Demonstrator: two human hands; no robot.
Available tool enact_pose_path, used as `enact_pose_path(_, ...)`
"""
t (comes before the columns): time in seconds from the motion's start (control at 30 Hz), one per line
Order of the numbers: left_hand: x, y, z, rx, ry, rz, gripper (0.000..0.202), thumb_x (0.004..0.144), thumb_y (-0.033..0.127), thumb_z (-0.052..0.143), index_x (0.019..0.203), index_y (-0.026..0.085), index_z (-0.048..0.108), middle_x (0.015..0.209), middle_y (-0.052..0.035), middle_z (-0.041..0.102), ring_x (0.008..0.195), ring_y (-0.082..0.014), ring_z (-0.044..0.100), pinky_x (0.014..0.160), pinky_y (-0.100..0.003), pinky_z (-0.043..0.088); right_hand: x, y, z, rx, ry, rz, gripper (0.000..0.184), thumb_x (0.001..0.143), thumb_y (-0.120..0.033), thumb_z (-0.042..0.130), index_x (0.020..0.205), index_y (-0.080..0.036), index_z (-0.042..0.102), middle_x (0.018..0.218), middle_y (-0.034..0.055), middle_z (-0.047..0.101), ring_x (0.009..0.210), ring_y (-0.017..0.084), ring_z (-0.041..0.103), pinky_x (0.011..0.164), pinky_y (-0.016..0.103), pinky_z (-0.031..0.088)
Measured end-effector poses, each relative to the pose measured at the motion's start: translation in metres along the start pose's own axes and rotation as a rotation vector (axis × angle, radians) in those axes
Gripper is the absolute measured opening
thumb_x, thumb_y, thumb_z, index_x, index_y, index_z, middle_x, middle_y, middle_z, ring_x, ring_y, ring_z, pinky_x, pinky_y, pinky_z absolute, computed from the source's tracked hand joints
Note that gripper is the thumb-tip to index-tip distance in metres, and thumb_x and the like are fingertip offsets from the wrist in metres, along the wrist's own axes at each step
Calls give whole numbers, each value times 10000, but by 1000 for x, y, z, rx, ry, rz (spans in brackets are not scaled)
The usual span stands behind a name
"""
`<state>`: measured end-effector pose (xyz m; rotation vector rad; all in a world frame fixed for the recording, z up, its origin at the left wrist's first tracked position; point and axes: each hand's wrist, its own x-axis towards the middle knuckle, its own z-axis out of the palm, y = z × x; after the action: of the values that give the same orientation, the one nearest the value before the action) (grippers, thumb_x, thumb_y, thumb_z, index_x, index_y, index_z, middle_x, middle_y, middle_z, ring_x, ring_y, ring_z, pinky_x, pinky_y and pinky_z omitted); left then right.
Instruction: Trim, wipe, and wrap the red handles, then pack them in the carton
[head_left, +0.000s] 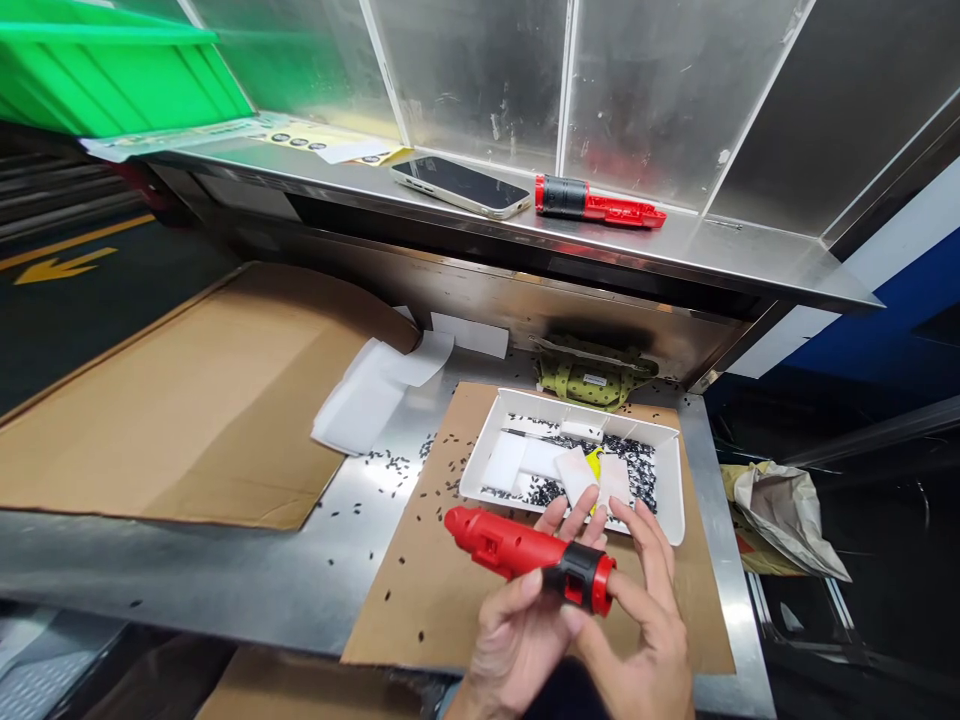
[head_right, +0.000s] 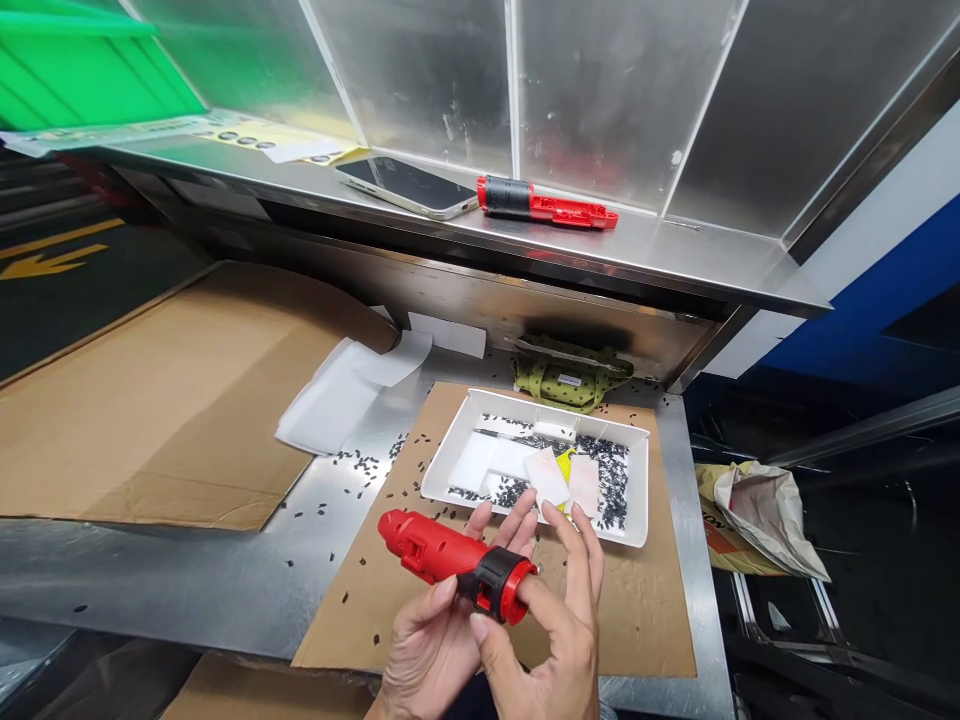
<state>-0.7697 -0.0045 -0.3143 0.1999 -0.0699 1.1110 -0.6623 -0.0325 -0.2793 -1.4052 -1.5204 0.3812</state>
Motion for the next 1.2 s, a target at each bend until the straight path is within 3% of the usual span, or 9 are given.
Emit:
enact_pose_path(0.17,0,1,3,72,122,-1,472,876,208,517,1344,258,556,1505,-37,442,1418,-271,320,1205,-442,148,-1,3,-5,-1,-43,-31,178,832,-296,639,1003,-279,688,1458,49,445,1398,286,325,1075,433,365)
enact_pose_path(0.33,5,26,4,610,572,81,393,765,441,727,1132,301,704,1260,-50,673,1302,-314,479,1146,-455,289,-8,38,-25,-15,12,225,242,880,-389,563,710,-227,620,1333,64,556,1258,258,507,1033,374,399)
enact_pose_path(0.43,3,54,0,1261,742,175,395,713,533,747,932,204,740,1177,-120,683,1196,-350,545,1100,-457,327,-15,83,-24,-155,-248,382,345,941,-446,422,760,-230,620,1134,70,662,1045,217,636,840,300,501)
enact_pose_path(0.53,-1,74,-6,1567,881,234,572,686,581,741,1100,195,666,1120,-123,685,1110,-341,582,1069,-471,346,-29,123,-1,-271,-471,457,234,909,-349,463,868,-225,658,902,52,707,794,204,680,697,280,502)
enact_pose_path(0.7,-1,76,-8,1077,884,221,683,687,592,744,1233,217,579,1112,-57,643,847,-194,638,740,-277,528,-58,141,58,-392,-596,507,211,765,-249,644,974,-227,666,971,80,713,822,262,685,727,325,475)
enact_pose_path(0.87,6,57,3,700,780,28,521,744,519,742,1125,176,655,890,-21,648,612,-86,536,555,-178,466,-61,141,80,-319,-560,537,202,794,-215,565,965,-154,653,899,174,711,812,310,680,764,410,468)
enact_pose_path(1.0,11,44,14,250,624,-183,326,786,357,748,1016,131,708,793,-33,640,652,-113,581,685,-241,533,-46,140,52,-24,-496,542,370,809,-472,550,958,-141,618,604,60,635,568,232,629,590,341,486)
enact_pose_path(1.1,15,38,25,165,571,-194,209,834,280,701,977,129,725,838,-73,686,795,-180,655,865,-358,549,-35,123,13,169,-384,563,584,815,-643,495,1145,-164,543,736,58,662,527,177,608,498,296,496)
enact_pose_path(1.2,16,32,35,174,520,-185,215,818,264,720,991,136,738,964,-114,725,877,-230,688,907,-409,551,-24,84,-23,373,-174,553,501,796,-612,603,1113,-228,547,896,83,691,608,182,674,530,289,552)
